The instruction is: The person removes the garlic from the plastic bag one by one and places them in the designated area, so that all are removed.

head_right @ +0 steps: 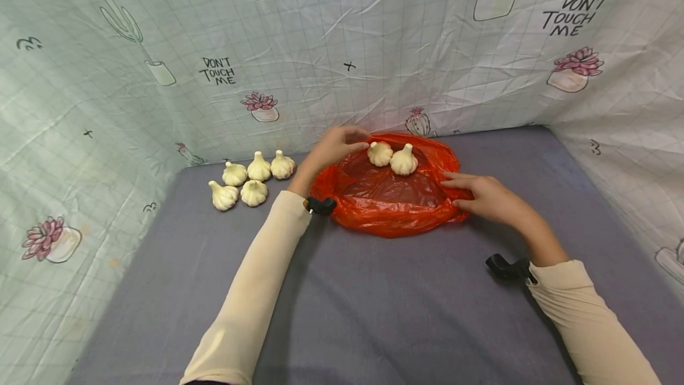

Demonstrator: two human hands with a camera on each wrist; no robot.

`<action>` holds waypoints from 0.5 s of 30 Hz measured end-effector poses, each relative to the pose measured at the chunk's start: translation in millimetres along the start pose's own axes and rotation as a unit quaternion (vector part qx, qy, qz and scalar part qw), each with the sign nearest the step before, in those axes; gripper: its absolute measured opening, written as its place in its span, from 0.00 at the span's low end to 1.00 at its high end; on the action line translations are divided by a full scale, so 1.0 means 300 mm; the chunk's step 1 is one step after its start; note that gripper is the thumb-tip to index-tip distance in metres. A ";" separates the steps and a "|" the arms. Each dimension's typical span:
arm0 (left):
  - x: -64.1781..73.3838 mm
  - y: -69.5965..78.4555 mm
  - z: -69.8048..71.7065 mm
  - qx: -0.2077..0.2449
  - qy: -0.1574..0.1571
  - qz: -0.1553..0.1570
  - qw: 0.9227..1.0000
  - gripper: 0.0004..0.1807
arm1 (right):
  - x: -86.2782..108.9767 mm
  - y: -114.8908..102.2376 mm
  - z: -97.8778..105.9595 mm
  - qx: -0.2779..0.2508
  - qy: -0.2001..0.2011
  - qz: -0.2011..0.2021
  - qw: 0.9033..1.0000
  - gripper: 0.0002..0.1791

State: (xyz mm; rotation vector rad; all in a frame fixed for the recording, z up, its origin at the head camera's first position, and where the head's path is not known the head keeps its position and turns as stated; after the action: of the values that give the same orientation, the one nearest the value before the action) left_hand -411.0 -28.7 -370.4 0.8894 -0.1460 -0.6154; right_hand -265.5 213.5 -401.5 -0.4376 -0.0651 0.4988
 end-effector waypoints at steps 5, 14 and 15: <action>-0.030 -0.005 -0.021 0.010 -0.012 0.009 1.000 0.17 | 0.000 0.003 -0.004 -0.002 -0.003 -0.001 1.000 0.24; -0.061 -0.020 -0.042 0.005 -0.015 0.017 1.000 0.17 | 0.002 0.007 -0.004 0.002 0.001 0.004 1.000 0.24; -0.064 -0.022 -0.046 0.010 -0.015 0.013 1.000 0.17 | 0.002 0.007 -0.004 0.002 0.002 0.004 1.000 0.24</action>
State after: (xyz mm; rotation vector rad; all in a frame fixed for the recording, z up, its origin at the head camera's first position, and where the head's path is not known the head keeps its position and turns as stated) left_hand -424.5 -11.7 -381.6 0.8960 -0.1916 -0.6042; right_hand -265.9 214.9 -403.6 -0.4346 -0.0587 0.5061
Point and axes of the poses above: each hand's wrist, its own x-axis away from the middle knuckle, its own z-axis out of the back of the hand, y = z × x, the point moved 9 cm from there along -x, towards the middle knuckle, and after that the axes turned 9 degrees about x, right-handed, at the moved point
